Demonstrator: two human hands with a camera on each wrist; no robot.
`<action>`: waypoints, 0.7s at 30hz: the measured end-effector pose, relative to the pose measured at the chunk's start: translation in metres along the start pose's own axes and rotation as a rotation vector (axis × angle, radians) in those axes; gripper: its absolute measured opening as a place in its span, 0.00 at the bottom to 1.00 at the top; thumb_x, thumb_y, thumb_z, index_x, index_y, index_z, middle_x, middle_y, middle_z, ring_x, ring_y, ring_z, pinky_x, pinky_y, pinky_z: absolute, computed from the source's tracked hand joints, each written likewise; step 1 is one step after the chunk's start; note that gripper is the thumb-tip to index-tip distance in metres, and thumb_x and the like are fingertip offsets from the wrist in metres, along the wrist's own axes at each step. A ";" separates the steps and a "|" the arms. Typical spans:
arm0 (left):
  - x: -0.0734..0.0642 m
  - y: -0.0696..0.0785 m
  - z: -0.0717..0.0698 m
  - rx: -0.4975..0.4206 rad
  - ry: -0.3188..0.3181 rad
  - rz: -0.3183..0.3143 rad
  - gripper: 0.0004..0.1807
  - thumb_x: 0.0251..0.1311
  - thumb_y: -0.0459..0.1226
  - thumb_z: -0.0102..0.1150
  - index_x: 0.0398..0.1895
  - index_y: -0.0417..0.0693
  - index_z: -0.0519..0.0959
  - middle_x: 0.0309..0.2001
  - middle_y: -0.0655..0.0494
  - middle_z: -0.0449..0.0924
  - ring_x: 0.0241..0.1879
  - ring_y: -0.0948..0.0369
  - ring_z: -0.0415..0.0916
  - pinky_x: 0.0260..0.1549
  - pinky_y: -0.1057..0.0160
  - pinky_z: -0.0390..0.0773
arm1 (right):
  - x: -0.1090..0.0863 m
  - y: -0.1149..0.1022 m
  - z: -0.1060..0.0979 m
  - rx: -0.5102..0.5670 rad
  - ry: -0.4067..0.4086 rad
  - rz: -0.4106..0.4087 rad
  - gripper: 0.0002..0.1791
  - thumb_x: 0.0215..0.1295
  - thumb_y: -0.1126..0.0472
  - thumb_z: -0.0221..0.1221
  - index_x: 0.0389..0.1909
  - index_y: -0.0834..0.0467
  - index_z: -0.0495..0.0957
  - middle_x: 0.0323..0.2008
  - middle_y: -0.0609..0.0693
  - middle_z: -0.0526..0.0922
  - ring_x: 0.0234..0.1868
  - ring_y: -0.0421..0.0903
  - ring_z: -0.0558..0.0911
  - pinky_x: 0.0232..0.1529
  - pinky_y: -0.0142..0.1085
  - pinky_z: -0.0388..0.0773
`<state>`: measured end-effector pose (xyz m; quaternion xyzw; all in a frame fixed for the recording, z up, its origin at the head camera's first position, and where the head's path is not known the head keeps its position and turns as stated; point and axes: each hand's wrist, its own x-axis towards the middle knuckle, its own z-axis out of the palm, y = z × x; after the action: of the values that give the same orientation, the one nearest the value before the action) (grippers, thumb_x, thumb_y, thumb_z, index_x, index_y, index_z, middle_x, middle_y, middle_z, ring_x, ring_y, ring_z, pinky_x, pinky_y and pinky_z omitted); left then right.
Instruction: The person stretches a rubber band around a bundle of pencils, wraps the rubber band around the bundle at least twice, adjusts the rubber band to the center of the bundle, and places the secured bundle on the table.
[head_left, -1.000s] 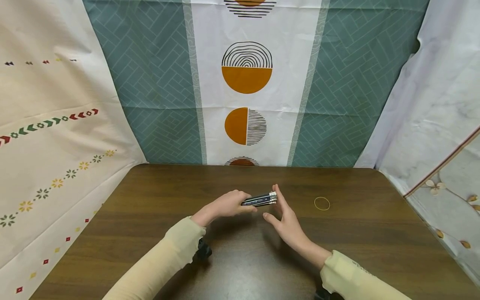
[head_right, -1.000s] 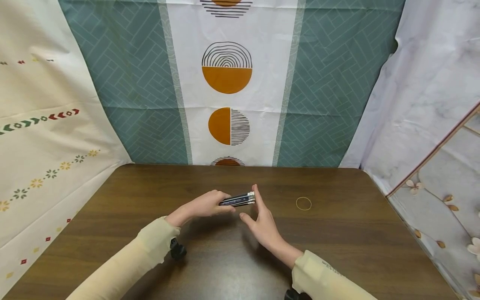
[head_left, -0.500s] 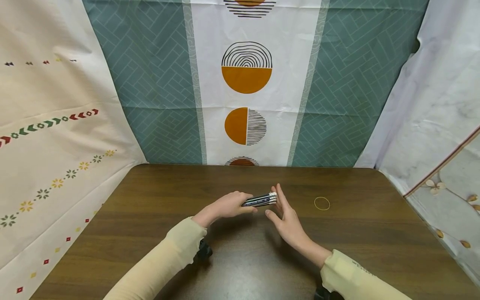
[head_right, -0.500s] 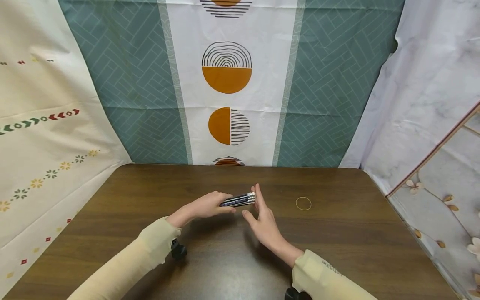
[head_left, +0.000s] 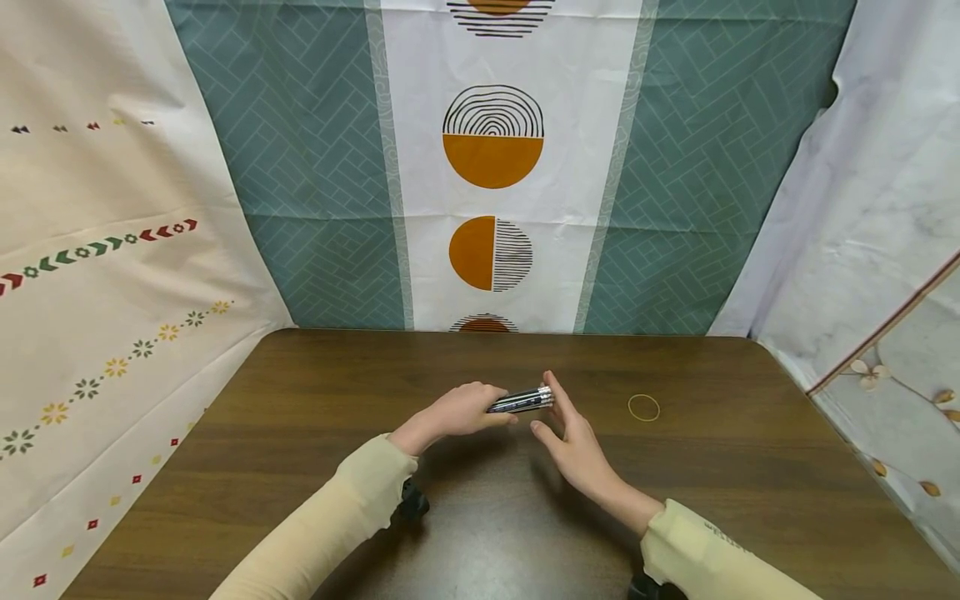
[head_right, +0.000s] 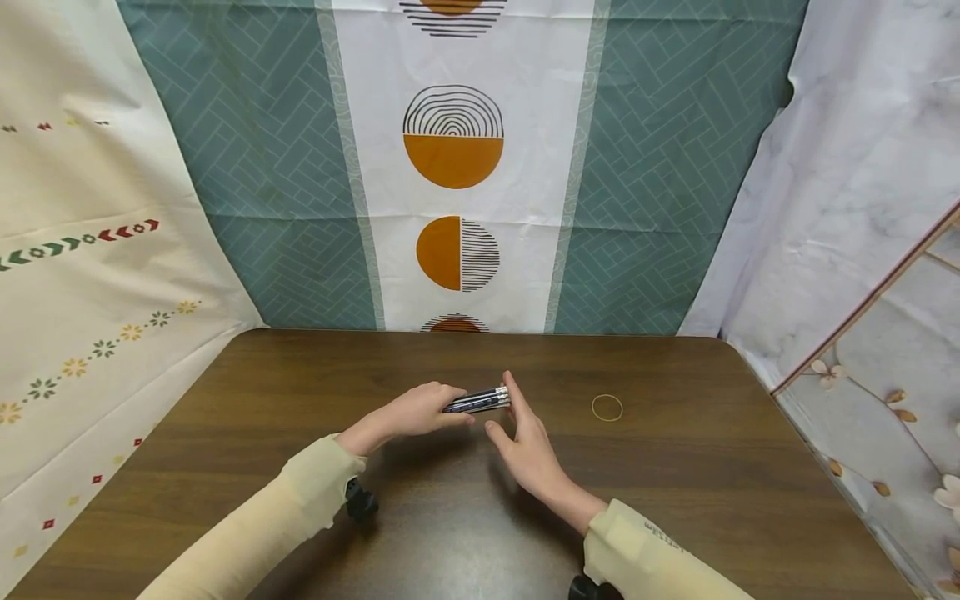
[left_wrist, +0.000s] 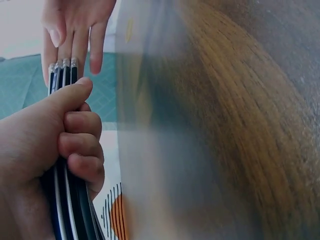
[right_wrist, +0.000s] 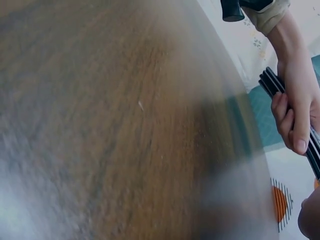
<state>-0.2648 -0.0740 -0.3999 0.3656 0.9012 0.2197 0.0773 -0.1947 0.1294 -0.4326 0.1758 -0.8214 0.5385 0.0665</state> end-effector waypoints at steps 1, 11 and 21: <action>0.000 0.000 0.000 -0.008 -0.005 -0.001 0.12 0.67 0.46 0.60 0.34 0.47 0.81 0.22 0.63 0.68 0.22 0.67 0.64 0.25 0.69 0.66 | 0.000 -0.001 0.000 0.009 -0.005 0.010 0.44 0.69 0.69 0.55 0.79 0.52 0.43 0.79 0.56 0.50 0.75 0.57 0.61 0.70 0.49 0.61; -0.001 -0.003 0.003 -0.098 -0.051 -0.023 0.13 0.67 0.46 0.60 0.38 0.44 0.81 0.25 0.62 0.70 0.23 0.67 0.64 0.26 0.69 0.66 | -0.004 0.001 -0.001 0.057 -0.055 0.049 0.47 0.68 0.70 0.55 0.80 0.51 0.38 0.79 0.58 0.47 0.75 0.60 0.59 0.71 0.54 0.59; 0.000 -0.003 0.005 -0.118 -0.072 -0.021 0.14 0.67 0.47 0.60 0.40 0.45 0.81 0.25 0.62 0.71 0.24 0.68 0.66 0.27 0.69 0.67 | -0.008 0.001 -0.002 0.050 -0.058 0.036 0.50 0.66 0.71 0.56 0.80 0.51 0.37 0.80 0.54 0.44 0.76 0.58 0.56 0.71 0.53 0.59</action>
<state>-0.2649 -0.0743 -0.4057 0.3586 0.8870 0.2583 0.1336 -0.1883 0.1335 -0.4351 0.1781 -0.8124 0.5546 0.0285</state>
